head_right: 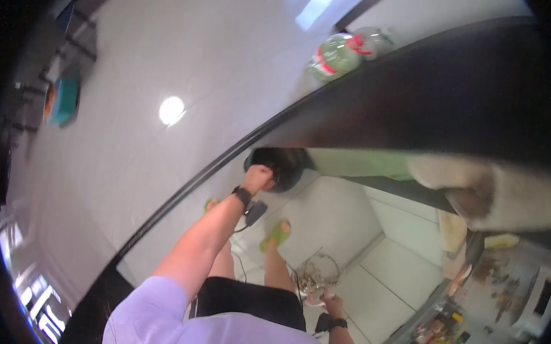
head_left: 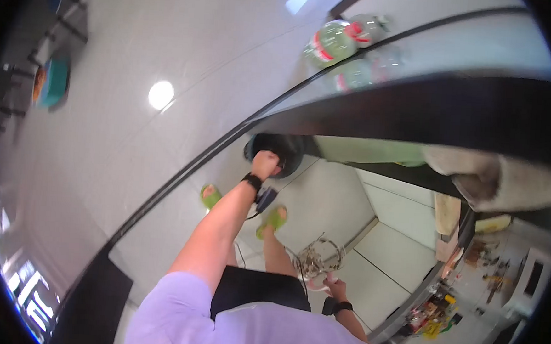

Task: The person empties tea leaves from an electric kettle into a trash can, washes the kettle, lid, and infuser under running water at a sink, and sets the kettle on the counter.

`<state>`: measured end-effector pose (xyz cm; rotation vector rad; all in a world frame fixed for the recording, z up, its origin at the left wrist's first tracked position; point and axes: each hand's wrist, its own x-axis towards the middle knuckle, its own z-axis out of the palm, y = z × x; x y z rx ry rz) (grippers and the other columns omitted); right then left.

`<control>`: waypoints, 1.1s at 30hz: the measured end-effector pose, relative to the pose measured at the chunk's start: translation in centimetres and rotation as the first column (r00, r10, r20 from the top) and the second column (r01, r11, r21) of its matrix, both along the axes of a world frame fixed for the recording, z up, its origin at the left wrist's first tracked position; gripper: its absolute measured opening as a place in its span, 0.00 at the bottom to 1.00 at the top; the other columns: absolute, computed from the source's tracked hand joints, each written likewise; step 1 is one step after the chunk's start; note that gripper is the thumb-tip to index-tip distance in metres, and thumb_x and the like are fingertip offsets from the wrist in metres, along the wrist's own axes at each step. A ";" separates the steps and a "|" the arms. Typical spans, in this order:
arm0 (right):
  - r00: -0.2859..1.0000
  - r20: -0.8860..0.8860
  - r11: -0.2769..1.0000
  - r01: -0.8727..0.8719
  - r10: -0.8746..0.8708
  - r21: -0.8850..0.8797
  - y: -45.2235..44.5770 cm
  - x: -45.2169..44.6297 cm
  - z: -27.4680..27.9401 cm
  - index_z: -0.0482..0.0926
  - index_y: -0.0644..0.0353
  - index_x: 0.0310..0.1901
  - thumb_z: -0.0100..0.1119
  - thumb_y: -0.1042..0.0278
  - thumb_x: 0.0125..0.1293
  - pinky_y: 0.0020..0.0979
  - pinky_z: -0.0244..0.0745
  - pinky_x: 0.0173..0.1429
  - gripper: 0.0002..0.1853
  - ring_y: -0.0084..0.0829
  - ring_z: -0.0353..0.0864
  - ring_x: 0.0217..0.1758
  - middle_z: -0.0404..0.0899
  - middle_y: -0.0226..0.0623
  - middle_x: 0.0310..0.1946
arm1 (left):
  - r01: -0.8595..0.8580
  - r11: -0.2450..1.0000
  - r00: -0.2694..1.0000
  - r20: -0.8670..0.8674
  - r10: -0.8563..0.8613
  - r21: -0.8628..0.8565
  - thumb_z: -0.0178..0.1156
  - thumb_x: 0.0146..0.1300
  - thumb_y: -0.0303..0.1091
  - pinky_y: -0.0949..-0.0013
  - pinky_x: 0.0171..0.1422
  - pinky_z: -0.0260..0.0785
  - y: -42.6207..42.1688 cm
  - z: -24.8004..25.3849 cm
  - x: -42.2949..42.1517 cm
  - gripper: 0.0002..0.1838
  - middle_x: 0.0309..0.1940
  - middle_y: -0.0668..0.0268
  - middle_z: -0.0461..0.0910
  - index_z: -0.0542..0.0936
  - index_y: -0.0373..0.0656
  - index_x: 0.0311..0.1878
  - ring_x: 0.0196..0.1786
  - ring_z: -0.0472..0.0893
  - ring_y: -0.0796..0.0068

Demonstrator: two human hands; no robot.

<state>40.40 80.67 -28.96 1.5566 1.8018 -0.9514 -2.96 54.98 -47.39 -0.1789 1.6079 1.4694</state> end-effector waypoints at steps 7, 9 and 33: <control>0.984 -0.150 0.993 -0.089 0.099 0.073 4.5 0.7 2.8 0.80 0.66 0.25 0.66 0.55 0.47 0.31 0.70 0.28 0.18 0.22 0.75 0.21 0.76 0.39 0.16 | -0.300 0.953 0.935 0.184 0.302 -0.040 0.56 0.56 0.27 0.73 0.28 0.72 0.4 7.8 1.9 0.20 0.41 0.59 0.76 0.71 0.44 0.54 0.25 0.79 0.73; 0.968 -0.250 1.000 0.004 0.002 0.027 7.0 1.6 3.4 0.79 0.66 0.25 0.64 0.62 0.50 0.30 0.70 0.27 0.13 0.23 0.75 0.21 0.76 0.36 0.16 | -0.170 0.978 0.983 -0.090 0.160 -0.119 0.55 0.54 0.22 0.60 0.36 0.75 1.0 9.8 2.7 0.35 0.55 0.53 0.66 0.54 0.46 0.65 0.46 0.76 0.57; 0.131 -0.991 0.733 0.677 -0.036 0.063 29.9 0.0 35.2 0.77 0.66 0.44 0.54 0.81 0.49 0.22 0.69 0.45 0.17 0.20 0.76 0.38 0.79 0.32 0.36 | 0.541 0.813 0.822 -0.342 -0.456 0.216 0.54 0.63 0.33 0.71 0.45 0.73 37.9 41.2 6.1 0.12 0.34 0.59 0.80 0.78 0.32 0.38 0.37 0.81 0.71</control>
